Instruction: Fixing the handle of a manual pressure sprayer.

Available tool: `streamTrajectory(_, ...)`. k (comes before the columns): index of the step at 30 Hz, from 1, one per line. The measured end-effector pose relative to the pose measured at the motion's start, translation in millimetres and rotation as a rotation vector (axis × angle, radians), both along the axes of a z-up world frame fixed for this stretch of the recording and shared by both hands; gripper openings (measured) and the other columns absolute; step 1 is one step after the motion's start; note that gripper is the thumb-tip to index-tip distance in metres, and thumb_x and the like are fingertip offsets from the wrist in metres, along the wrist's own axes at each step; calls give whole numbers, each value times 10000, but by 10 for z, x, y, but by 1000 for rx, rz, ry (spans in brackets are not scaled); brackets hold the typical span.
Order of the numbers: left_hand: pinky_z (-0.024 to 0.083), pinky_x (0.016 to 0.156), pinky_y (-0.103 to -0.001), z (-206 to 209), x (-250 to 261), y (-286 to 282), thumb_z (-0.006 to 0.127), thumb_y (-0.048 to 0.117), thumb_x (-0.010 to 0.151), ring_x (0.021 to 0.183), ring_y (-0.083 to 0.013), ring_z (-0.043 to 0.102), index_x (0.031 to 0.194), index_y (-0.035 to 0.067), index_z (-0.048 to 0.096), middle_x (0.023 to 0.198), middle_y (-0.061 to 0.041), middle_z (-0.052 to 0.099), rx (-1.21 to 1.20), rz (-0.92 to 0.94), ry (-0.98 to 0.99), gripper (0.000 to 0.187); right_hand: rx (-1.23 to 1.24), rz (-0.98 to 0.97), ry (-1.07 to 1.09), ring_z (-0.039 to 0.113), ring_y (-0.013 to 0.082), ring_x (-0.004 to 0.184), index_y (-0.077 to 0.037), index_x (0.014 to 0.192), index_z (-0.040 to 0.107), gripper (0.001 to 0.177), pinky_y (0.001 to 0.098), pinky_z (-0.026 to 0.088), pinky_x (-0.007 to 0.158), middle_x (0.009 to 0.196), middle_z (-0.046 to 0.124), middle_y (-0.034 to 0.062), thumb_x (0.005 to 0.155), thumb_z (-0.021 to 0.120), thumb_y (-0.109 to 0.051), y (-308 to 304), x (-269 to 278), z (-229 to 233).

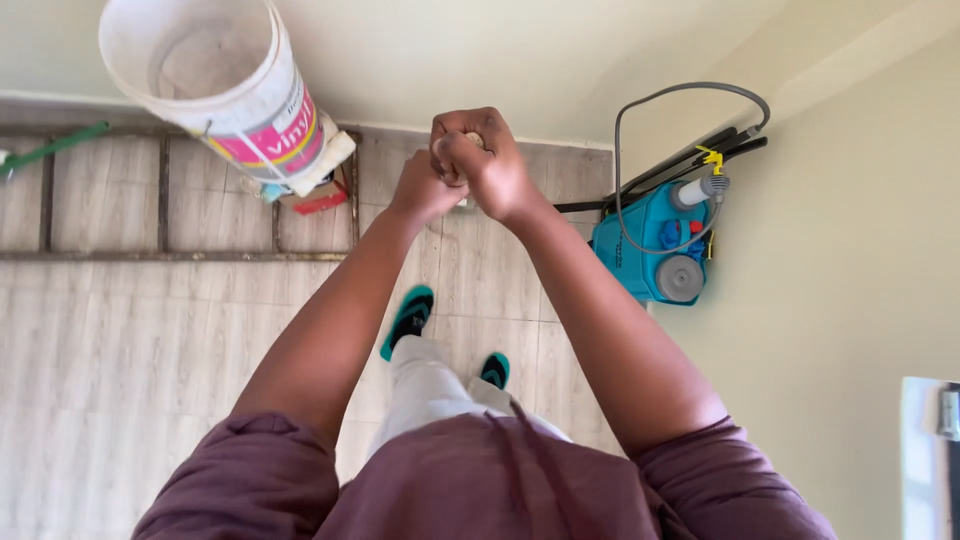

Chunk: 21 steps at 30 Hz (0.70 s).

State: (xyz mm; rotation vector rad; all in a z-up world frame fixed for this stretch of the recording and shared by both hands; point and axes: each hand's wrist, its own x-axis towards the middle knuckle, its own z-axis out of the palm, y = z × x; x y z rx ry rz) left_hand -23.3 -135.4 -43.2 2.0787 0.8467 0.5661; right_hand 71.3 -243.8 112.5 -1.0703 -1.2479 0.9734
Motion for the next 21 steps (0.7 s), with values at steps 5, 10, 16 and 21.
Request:
streamTrajectory(5, 574, 671, -393, 67, -136, -724, 813, 230, 799, 728, -262, 734, 809, 53, 691, 765, -98, 748, -2, 0, 23, 215, -41, 32, -39, 469, 135, 565, -39, 629, 502, 235, 320, 421, 529, 586, 492, 44, 828, 505, -165, -520, -12, 111)
streamTrajectory(10, 586, 723, -371, 360, -30, -1059, 840, 247, 798, 739, -236, 750, 853, 67, 730, 804, -110, 760, -69, 12, 49, 218, 7, -112, -98, 513, 132, 535, -85, 643, 532, 247, 309, 470, 516, 594, 538, 28, 855, 515, -212, -780, 137, 216)
streamTrajectory(16, 543, 670, -370, -163, 209, -1011, 744, 117, 808, 706, -203, 711, 827, 57, 724, 787, -116, 752, -141, 14, -180, 66, 91, -60, -195, 558, 145, 659, -26, 668, 517, 256, 315, 500, 647, 659, 569, 67, 866, 508, -187, -1099, 174, -3)
streamTrajectory(21, 520, 681, -336, -1020, 204, -903, 695, 138, 890, 820, -188, 663, 882, 55, 693, 889, -103, 737, -109, -206, -223, 83, 33, -133, -413, 572, 188, 698, 25, 757, 572, 186, 340, 494, 672, 716, 599, 101, 833, 575, -144, -1430, -209, -736)
